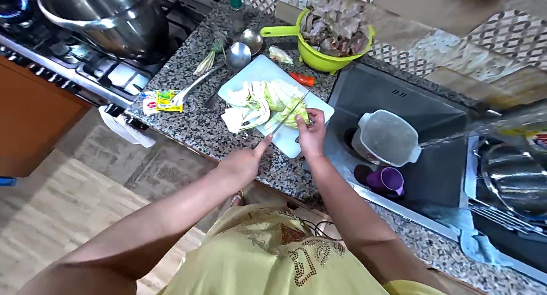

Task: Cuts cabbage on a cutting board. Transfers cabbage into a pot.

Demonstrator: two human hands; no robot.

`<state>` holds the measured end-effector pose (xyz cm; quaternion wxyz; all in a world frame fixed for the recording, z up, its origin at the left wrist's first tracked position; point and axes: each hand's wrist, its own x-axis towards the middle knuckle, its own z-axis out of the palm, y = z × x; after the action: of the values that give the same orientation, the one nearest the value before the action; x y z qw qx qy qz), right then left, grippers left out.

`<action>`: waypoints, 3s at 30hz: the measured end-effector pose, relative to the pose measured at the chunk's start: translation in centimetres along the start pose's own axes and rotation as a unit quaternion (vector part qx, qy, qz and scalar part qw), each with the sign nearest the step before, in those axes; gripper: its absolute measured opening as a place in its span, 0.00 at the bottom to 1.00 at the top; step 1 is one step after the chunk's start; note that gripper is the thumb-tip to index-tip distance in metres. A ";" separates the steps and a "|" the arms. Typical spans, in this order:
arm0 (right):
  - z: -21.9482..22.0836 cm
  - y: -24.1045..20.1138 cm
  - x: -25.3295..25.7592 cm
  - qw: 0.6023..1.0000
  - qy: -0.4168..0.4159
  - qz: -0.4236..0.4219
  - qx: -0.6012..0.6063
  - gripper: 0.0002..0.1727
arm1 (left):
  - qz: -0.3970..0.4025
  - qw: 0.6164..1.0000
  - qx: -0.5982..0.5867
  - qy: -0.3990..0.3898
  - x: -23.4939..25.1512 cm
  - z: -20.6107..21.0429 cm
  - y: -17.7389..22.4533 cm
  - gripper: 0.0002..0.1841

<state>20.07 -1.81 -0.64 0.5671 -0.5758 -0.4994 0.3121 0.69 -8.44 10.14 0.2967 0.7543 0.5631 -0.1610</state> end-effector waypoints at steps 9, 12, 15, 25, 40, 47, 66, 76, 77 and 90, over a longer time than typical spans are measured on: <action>0.0 0.3 0.1 0.999 0.031 -0.014 0.013 0.17 | 0.016 1.000 -0.015 -0.016 4.3 1.7 0.8 0.45; 0.4 0.2 0.5 0.998 0.053 -0.004 0.037 0.17 | -0.025 0.999 -0.013 -0.042 2.1 2.1 -1.4 0.40; 0.5 0.4 0.2 0.998 0.052 -0.001 0.041 0.18 | -0.002 1.000 0.012 -0.013 2.3 1.3 -3.4 0.38; -0.5 0.1 -0.6 1.000 -0.007 0.001 -0.005 0.26 | 0.044 0.987 -0.104 0.118 0.4 -0.2 -0.6 0.35; -0.7 1.1 0.0 0.999 -0.005 -0.024 -0.027 0.19 | 0.024 0.998 -0.042 0.029 3.2 -1.4 3.3 0.36; -0.5 0.5 0.0 1.000 0.006 0.015 -0.005 0.19 | -0.011 1.000 0.003 -0.006 1.1 -0.7 2.1 0.44; 0.1 0.4 1.8 0.985 0.090 0.085 0.124 0.19 | 0.036 0.999 -0.023 -0.010 3.0 2.2 -2.9 0.40; 2.0 -3.0 0.6 0.989 -0.071 -0.013 -0.131 0.51 | 0.057 0.968 -0.226 0.092 -3.2 -0.1 -9.0 0.36; 2.5 -3.9 0.6 0.973 -0.101 -0.030 -0.205 0.59 | 0.043 0.960 -0.251 0.115 -3.5 -0.3 -10.2 0.36; 5.0 -5.2 3.6 0.833 -0.194 -0.046 -0.516 0.46 | 0.020 0.865 -0.462 0.193 -0.6 3.1 -14.7 0.40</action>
<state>15.40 2.54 4.32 0.0927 -0.6884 -0.7140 0.0878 -13.15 -8.04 4.18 0.5003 0.5578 0.6036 0.2723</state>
